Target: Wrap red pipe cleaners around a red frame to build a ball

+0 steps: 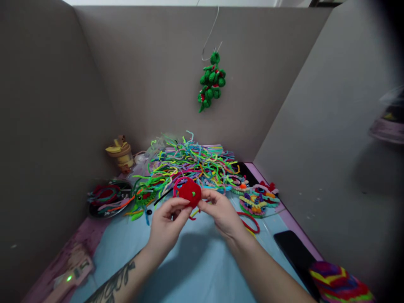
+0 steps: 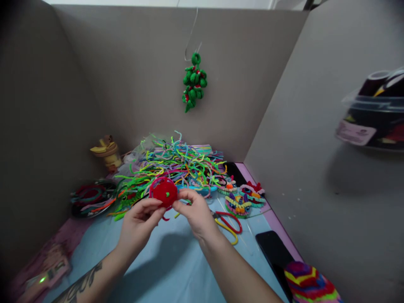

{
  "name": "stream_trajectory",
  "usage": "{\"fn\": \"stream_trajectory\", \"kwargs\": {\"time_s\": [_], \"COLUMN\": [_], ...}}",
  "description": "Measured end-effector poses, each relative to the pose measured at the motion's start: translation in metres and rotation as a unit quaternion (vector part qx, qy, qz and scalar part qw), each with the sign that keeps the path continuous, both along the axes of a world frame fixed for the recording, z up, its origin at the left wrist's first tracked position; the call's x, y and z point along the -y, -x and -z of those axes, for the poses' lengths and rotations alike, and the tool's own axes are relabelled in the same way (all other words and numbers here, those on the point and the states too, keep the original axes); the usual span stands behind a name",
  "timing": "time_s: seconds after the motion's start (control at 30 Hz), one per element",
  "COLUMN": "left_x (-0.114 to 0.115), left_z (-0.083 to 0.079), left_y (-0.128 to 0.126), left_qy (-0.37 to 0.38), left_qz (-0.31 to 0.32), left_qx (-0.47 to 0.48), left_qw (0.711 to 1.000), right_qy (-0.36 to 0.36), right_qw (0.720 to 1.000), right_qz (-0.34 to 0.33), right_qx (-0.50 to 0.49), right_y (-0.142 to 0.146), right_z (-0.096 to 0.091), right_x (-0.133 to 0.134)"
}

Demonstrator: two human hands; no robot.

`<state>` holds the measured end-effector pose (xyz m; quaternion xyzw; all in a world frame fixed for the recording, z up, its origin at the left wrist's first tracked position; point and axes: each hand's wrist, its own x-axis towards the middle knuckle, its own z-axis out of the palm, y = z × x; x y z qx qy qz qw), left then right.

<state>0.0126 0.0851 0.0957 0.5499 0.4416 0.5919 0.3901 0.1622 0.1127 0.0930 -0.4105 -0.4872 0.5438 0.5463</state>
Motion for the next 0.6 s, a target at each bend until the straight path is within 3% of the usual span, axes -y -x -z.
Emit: {"fn": "stream_trajectory", "kwargs": {"time_s": [0.13,0.43,0.6], "left_x": [0.001,0.001,0.0], "left_z": [0.002,-0.004,-0.003], "left_y": [0.001,0.003,0.002], "left_qy": [-0.021,-0.021,0.006], "left_qz": [-0.01,-0.009,0.012], "left_qx": [-0.033,-0.033,-0.01], "left_qw": [0.999,0.999,1.0], "right_qy": [-0.018,0.013,-0.01], "right_qw": [0.997,0.998,0.998], "right_qz": [0.04,-0.058,-0.053], "right_qx": [0.07,-0.033,-0.022], "right_y": [-0.002,-0.003,-0.003], "right_z": [0.0,-0.008,-0.012], "right_x": [-0.001,0.002,0.005]}}
